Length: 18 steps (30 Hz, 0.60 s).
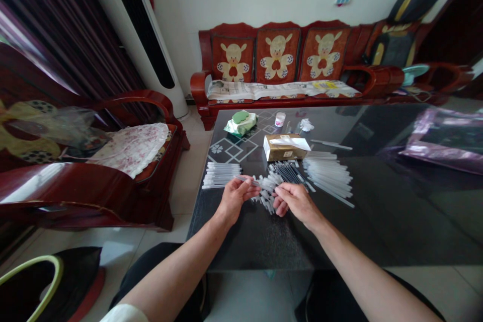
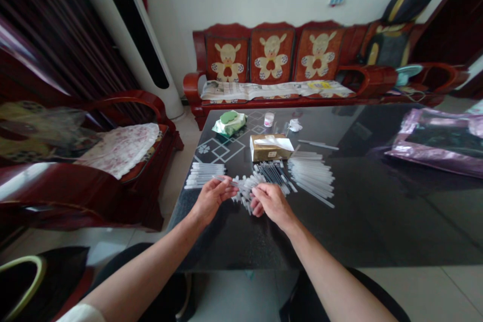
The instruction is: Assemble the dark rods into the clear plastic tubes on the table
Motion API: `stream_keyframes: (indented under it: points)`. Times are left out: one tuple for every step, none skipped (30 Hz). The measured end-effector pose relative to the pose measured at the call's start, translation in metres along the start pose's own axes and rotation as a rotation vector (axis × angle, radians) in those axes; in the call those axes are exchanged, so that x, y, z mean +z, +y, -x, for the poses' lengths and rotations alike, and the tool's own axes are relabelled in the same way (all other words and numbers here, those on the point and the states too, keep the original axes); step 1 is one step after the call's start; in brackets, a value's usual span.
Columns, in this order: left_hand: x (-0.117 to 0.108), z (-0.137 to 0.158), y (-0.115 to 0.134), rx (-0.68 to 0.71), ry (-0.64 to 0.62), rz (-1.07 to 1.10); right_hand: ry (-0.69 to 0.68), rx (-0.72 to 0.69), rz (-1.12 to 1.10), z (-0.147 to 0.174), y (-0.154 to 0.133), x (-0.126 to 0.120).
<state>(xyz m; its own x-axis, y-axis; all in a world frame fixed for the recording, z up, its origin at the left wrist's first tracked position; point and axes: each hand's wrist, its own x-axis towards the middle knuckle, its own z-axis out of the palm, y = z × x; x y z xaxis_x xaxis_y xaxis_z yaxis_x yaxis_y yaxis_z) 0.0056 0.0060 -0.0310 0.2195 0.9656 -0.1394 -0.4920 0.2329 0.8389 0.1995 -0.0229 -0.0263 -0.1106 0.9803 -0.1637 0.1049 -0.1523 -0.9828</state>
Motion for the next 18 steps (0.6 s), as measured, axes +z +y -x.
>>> stream_keyframes:
  points:
    - [0.0002,0.0002,0.0001,0.001,0.001,0.000,0.007,0.015,-0.008,0.0002,-0.0006,0.0002]
    - [0.0007,0.0006,0.0003,0.000,0.003,0.000,0.012,0.021,-0.018,0.0005,-0.0010,0.0002]
    - [0.0012,0.0011,0.0007,-0.001,0.005,-0.002,0.013,0.018,-0.026,0.0006,-0.0012,0.0000]
    - [0.0019,0.0017,0.0011,-0.002,0.006,-0.005,0.009,0.008,-0.027,0.0007,-0.0013,-0.0002]
    - [0.0025,0.0022,0.0015,-0.005,0.005,-0.008,0.002,-0.007,-0.021,0.0007,-0.0012,-0.0003]
    - [0.0030,0.0025,0.0018,-0.007,0.005,-0.011,-0.008,-0.020,-0.011,0.0006,-0.0012,-0.0003]
    - [0.0032,0.0027,0.0020,-0.009,0.005,-0.013,-0.016,-0.025,0.000,0.0005,-0.0013,-0.0001]
    - [0.0033,0.0027,0.0021,-0.008,0.005,-0.015,-0.021,-0.019,0.005,0.0005,-0.0017,0.0003]
    - [0.0031,0.0026,0.0021,-0.007,0.005,-0.015,-0.025,-0.004,0.004,0.0006,-0.0024,0.0008]
    - [0.0028,0.0023,0.0019,-0.006,0.005,-0.015,-0.026,0.015,-0.001,0.0008,-0.0033,0.0013]
    - [0.0024,0.0019,0.0017,-0.006,0.006,-0.015,-0.023,0.036,-0.009,0.0010,-0.0042,0.0017]
    - [0.0020,0.0016,0.0014,-0.005,0.007,-0.014,-0.017,0.048,-0.017,0.0013,-0.0049,0.0018]
    - [0.0017,0.0013,0.0012,-0.006,0.007,-0.013,-0.011,0.049,-0.019,0.0016,-0.0053,0.0018]
    - [0.0016,0.0012,0.0009,-0.008,0.008,-0.011,-0.009,0.039,-0.016,0.0018,-0.0051,0.0015]
    - [0.0017,0.0013,0.0007,-0.011,0.010,-0.009,-0.010,0.022,-0.008,0.0018,-0.0044,0.0011]
    - [0.0019,0.0014,0.0005,-0.014,0.010,-0.008,-0.015,0.006,0.000,0.0017,-0.0032,0.0006]
    - [0.0021,0.0017,0.0003,-0.017,0.011,-0.007,-0.024,-0.004,0.005,0.0016,-0.0017,0.0003]
    - [0.0023,0.0021,0.0001,-0.020,0.011,-0.007,-0.033,-0.003,0.007,0.0015,-0.0002,0.0000]
